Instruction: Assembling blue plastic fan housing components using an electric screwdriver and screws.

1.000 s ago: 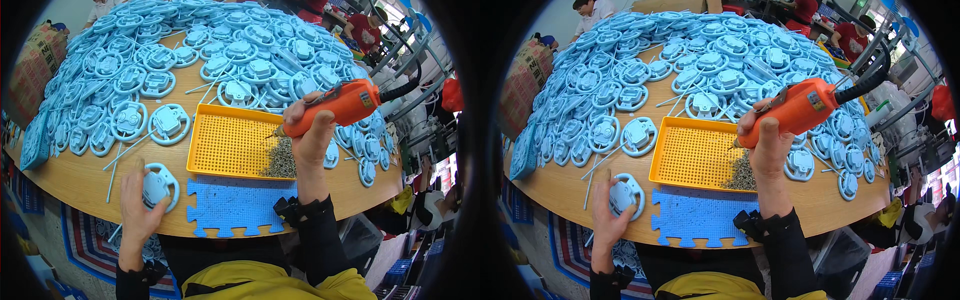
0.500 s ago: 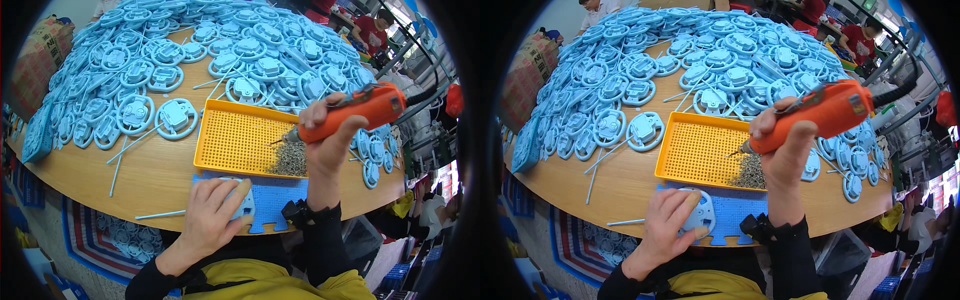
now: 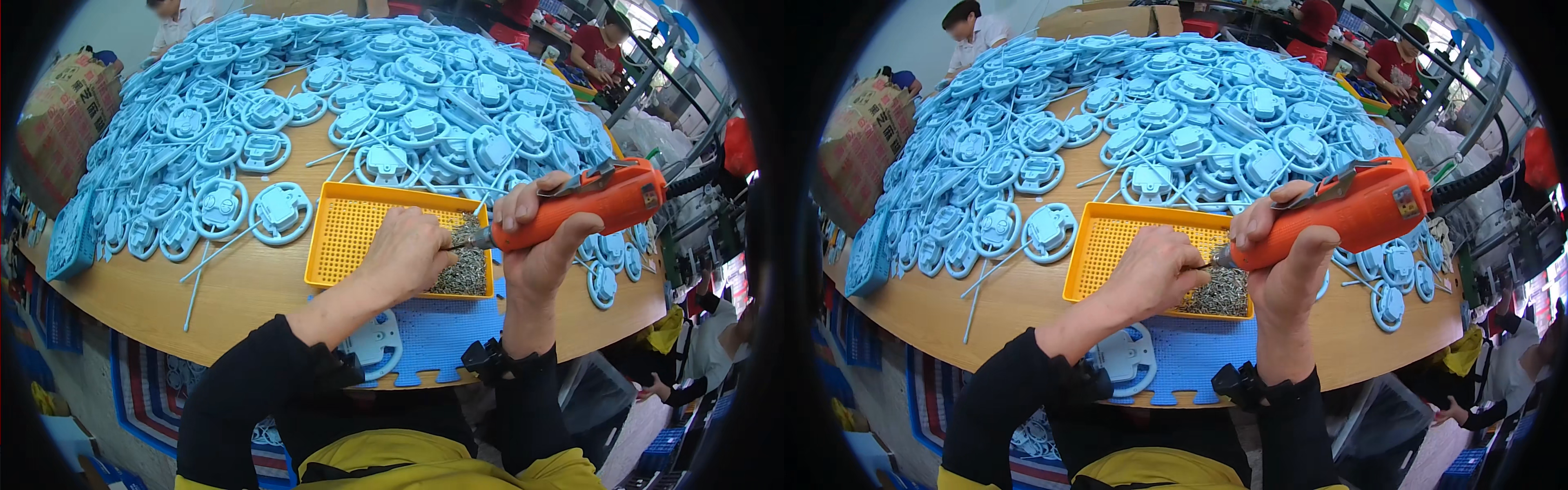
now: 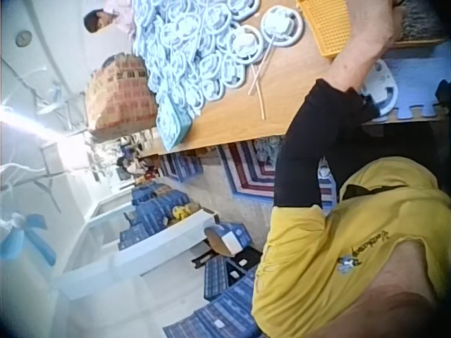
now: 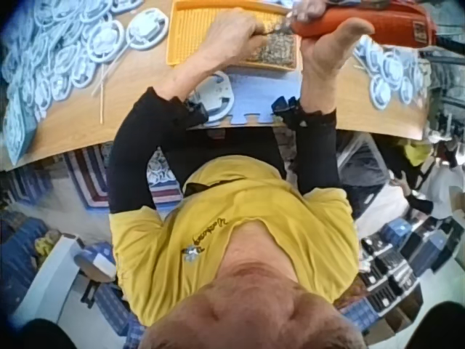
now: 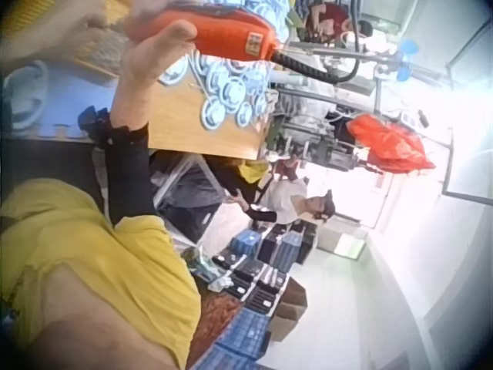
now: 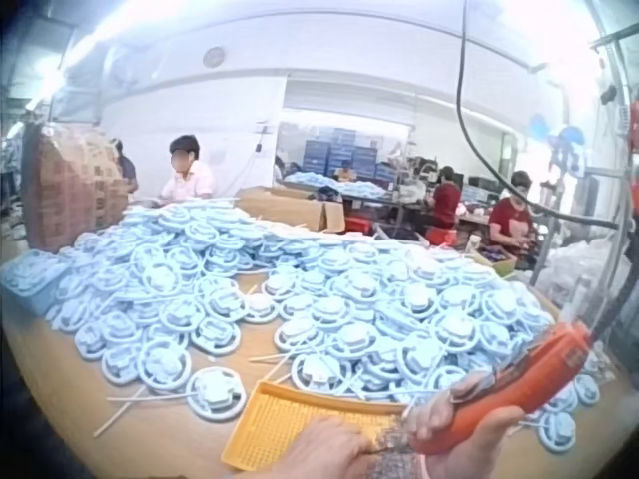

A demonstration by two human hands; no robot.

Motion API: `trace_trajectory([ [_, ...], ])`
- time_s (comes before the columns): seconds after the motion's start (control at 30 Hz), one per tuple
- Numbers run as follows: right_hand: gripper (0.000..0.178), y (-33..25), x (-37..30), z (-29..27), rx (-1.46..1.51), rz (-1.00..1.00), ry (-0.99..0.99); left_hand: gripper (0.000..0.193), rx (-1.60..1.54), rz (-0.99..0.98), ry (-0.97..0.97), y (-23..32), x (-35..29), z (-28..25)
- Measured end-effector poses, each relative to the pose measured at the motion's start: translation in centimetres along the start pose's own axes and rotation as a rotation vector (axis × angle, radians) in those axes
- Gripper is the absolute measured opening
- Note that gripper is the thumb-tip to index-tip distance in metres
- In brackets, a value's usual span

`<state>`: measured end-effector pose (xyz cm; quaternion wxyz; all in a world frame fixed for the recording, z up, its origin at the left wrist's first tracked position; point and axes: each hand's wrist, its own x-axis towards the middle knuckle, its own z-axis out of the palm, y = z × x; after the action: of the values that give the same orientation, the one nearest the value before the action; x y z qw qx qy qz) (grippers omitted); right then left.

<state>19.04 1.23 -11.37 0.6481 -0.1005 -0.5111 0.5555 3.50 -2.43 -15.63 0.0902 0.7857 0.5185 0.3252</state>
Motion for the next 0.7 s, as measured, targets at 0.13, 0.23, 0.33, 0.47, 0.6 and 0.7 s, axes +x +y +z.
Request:
trace_trajectory([
  [0.13, 0.069, -1.0, 0.2, -1.6, -0.052, -0.05, 0.006, 0.013, -0.059, -0.024, -0.194, -0.1, 1.5, 1.6],
  [0.23, 0.069, -1.4, 0.2, -2.5, -0.075, -0.064, 0.007, 0.013, -0.094, 0.0, -0.153, -0.4, 1.7, 2.2],
  [0.33, 0.071, -2.1, 0.1, -2.5, -0.037, -0.054, 0.056, 0.012, -0.147, 0.055, -0.072, -0.3, 1.7, 2.1],
  [0.47, 0.071, -4.1, -0.2, -1.1, 0.032, -0.043, 0.071, 0.012, -0.372, -0.038, -0.017, 1.7, -0.2, 0.1],
  [0.6, 0.071, -5.1, -0.7, 0.5, 0.164, -0.053, -0.033, 0.014, -0.683, -0.283, -0.077, 3.1, -3.1, -1.3],
  [0.7, 0.081, -5.2, -0.9, 2.0, 0.259, -0.023, -0.089, 0.011, -0.934, -0.353, -0.042, 3.8, -4.9, -2.7],
])
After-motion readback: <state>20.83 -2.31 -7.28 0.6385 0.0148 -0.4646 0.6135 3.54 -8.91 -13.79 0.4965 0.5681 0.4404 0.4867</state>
